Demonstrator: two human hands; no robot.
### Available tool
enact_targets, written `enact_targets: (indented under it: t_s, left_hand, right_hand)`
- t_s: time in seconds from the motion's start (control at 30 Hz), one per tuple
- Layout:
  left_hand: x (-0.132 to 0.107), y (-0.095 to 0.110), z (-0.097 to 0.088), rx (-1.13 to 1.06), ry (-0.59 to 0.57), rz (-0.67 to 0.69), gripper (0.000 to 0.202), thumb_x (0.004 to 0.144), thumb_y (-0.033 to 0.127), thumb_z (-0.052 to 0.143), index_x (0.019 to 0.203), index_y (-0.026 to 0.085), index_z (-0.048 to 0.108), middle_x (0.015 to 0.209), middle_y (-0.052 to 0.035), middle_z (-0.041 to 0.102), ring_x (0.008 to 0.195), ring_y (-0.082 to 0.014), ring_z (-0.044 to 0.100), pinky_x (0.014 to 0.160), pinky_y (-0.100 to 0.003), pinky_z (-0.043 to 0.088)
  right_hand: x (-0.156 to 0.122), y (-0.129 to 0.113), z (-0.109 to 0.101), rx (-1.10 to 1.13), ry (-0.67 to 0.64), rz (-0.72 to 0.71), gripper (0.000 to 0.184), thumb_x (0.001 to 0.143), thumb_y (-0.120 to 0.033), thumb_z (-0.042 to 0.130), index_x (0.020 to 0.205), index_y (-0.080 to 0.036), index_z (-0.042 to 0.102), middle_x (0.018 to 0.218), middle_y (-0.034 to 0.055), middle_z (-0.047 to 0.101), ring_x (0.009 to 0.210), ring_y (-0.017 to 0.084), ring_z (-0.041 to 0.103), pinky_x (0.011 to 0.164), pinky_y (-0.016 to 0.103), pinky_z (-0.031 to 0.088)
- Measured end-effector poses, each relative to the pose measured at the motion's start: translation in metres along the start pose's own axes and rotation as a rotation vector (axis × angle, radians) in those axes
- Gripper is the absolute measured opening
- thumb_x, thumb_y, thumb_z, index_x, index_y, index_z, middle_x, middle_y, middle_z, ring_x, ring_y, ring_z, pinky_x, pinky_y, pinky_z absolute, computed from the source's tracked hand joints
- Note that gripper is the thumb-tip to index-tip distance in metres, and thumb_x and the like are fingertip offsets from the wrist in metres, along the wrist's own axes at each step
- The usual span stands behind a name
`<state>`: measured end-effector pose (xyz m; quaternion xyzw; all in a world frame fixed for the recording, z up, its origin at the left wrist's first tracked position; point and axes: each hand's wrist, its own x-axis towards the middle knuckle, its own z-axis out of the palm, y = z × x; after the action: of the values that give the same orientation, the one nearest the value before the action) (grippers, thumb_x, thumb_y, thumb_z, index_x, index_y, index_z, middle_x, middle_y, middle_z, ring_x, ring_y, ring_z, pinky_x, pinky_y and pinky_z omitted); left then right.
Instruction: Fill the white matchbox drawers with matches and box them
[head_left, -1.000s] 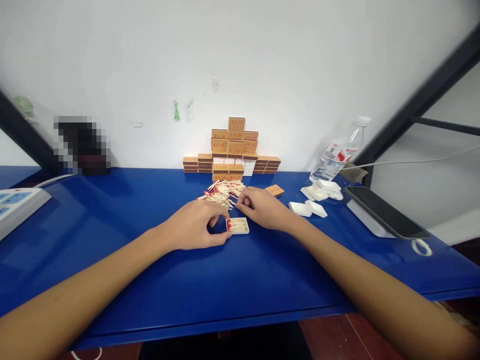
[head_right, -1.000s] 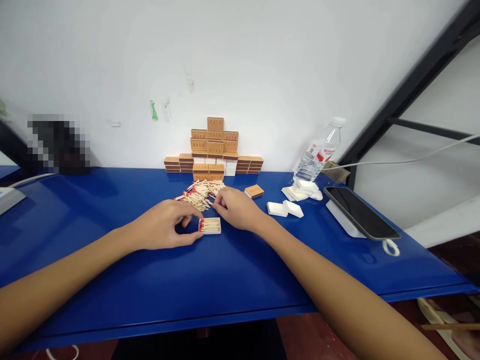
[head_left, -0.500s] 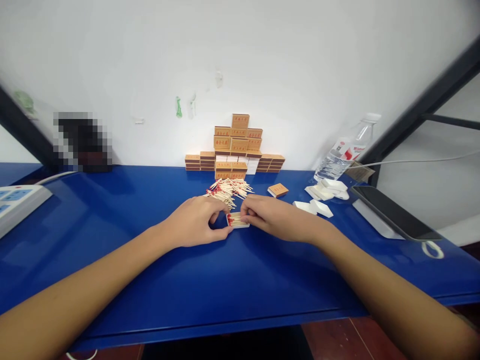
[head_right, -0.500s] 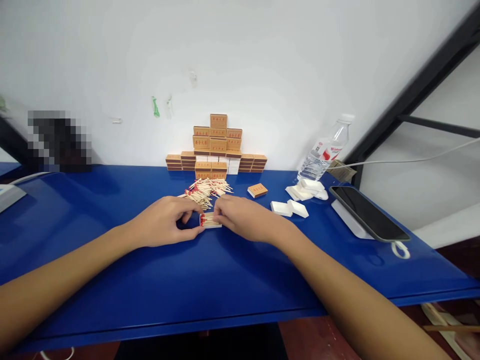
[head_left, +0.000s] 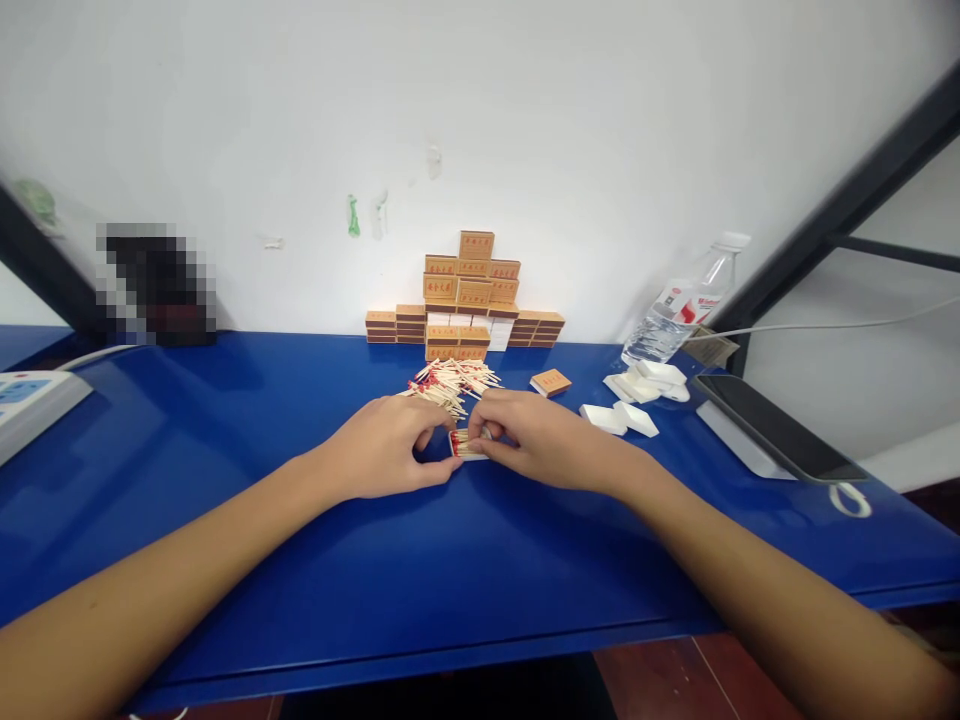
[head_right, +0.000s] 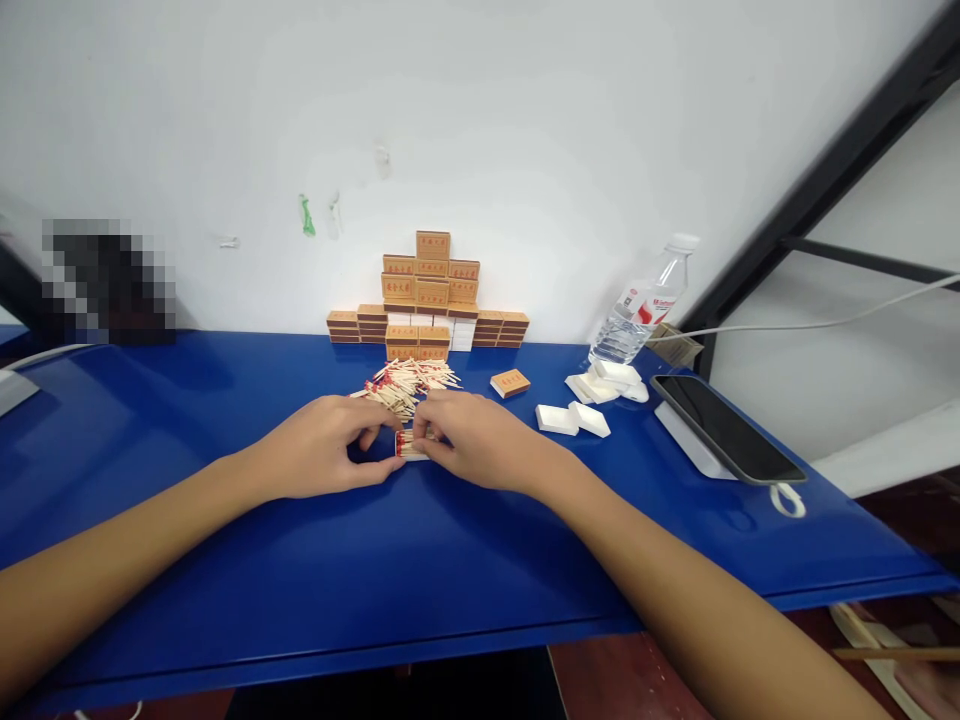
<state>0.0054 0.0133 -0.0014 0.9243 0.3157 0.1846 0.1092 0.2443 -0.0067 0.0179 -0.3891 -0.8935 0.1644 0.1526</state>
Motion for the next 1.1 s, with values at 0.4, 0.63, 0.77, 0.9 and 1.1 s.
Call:
enact_targets:
  t_s: [0.4, 0.63, 0.77, 0.9, 1.1]
  left_hand:
    - [-0.001, 0.003, -0.001, -0.002, 0.001, 0.004, 0.019, 0.087, 0.037, 0.069, 0.091, 0.019, 0.071, 0.066, 0.0030, 0.060, 0.057, -0.0130, 0.051, 0.058, -0.029, 0.038]
    - [0.000, 0.003, -0.001, -0.018, -0.015, -0.008, 0.017, 0.087, 0.036, 0.069, 0.090, 0.019, 0.071, 0.067, 0.0033, 0.060, 0.058, -0.0131, 0.052, 0.058, -0.030, 0.038]
    - [-0.001, 0.003, -0.001, -0.019, -0.036, -0.013, 0.021, 0.088, 0.037, 0.068, 0.096, 0.019, 0.073, 0.069, 0.0033, 0.061, 0.059, -0.0134, 0.052, 0.059, -0.030, 0.038]
    - [-0.002, 0.004, -0.002, -0.010, -0.038, -0.019, 0.022, 0.088, 0.037, 0.068, 0.099, 0.019, 0.074, 0.069, 0.0029, 0.061, 0.059, -0.0136, 0.053, 0.059, -0.030, 0.038]
    - [-0.001, 0.003, -0.001, -0.022, -0.036, 0.001, 0.024, 0.088, 0.038, 0.069, 0.103, 0.019, 0.074, 0.069, 0.0034, 0.061, 0.058, -0.0129, 0.052, 0.058, -0.029, 0.037]
  right_hand:
    - [0.002, 0.001, 0.003, 0.006, 0.004, 0.009, 0.012, 0.101, -0.024, 0.058, 0.091, -0.019, 0.062, 0.082, 0.0011, 0.060, 0.073, 0.015, 0.050, 0.068, 0.029, 0.034]
    - [0.002, 0.004, 0.004, 0.003, -0.017, -0.008, 0.013, 0.101, -0.019, 0.056, 0.088, -0.019, 0.059, 0.085, 0.0021, 0.063, 0.073, 0.015, 0.049, 0.068, 0.029, 0.035]
    - [0.001, 0.006, 0.003, -0.012, -0.027, 0.009, 0.013, 0.101, -0.019, 0.055, 0.088, -0.019, 0.058, 0.084, 0.0017, 0.062, 0.073, 0.015, 0.050, 0.068, 0.029, 0.035]
    - [0.001, 0.008, 0.003, 0.016, -0.029, -0.034, 0.012, 0.102, -0.017, 0.055, 0.092, -0.019, 0.060, 0.093, 0.0036, 0.063, 0.078, 0.016, 0.053, 0.071, 0.029, 0.038]
    - [0.003, 0.011, -0.002, -0.017, 0.064, -0.005, 0.010, 0.100, -0.017, 0.059, 0.092, -0.019, 0.064, 0.087, 0.0019, 0.060, 0.077, 0.015, 0.053, 0.069, 0.028, 0.037]
